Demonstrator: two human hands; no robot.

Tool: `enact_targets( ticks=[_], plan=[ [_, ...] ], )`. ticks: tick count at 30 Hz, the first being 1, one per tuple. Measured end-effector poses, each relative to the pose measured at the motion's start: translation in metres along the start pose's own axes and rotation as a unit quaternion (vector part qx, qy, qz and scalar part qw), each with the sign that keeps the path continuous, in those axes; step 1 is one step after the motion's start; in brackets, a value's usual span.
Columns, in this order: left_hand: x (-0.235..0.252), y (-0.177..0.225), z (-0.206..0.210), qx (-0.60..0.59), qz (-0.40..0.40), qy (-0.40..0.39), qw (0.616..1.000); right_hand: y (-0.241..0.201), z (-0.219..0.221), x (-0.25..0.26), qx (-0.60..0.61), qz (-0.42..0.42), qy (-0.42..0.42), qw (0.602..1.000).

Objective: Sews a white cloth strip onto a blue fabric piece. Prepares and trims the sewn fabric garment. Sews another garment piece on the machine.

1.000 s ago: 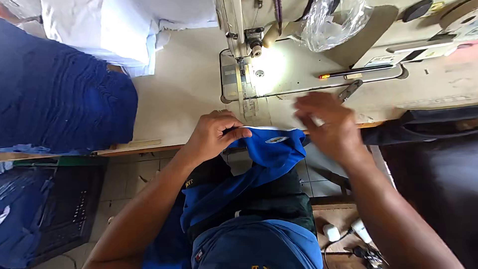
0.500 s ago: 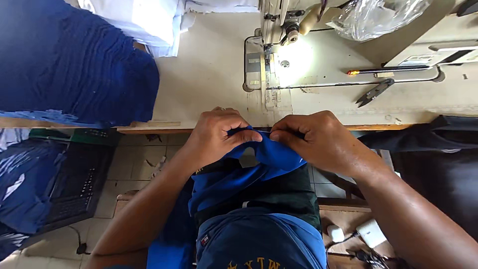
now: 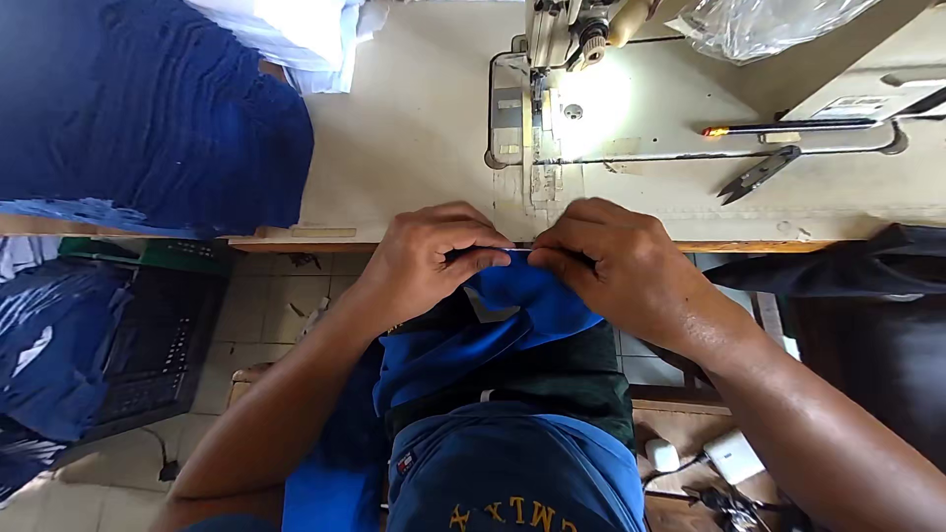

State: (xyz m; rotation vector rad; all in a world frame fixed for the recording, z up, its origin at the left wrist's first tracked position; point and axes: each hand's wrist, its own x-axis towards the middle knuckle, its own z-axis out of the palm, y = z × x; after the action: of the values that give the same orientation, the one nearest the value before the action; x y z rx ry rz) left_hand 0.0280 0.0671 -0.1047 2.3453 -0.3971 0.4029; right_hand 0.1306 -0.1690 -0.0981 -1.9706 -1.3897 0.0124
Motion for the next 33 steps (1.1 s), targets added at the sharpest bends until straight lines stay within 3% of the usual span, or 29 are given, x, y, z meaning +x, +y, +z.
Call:
enact_targets(
  ticks=[4, 7, 13, 21, 33],
  plan=[
    [-0.002, 0.001, 0.004, -0.026, -0.029, 0.051, 0.998, 0.004, 0.003, 0.004, 0.093, 0.038, -0.026, 0.995],
    [-0.003, 0.003, 0.002, -0.028, -0.021, 0.041, 0.999, 0.003, -0.003, 0.006, 0.128, 0.073, -0.064, 0.987],
    [0.000, 0.002, -0.003, -0.056, -0.010, -0.003, 0.998, 0.005, -0.003, 0.010, 0.079, -0.002, -0.065, 0.995],
    [-0.005, 0.009, 0.009, -0.124, -0.077, 0.017, 0.989, 0.006, -0.003, 0.014, 0.179, 0.077, -0.095, 0.976],
    [-0.003, 0.010, 0.001, -0.017, -0.038, 0.017, 0.999, 0.008, -0.001, 0.016, 0.067, 0.007, -0.059, 0.996]
  ],
)
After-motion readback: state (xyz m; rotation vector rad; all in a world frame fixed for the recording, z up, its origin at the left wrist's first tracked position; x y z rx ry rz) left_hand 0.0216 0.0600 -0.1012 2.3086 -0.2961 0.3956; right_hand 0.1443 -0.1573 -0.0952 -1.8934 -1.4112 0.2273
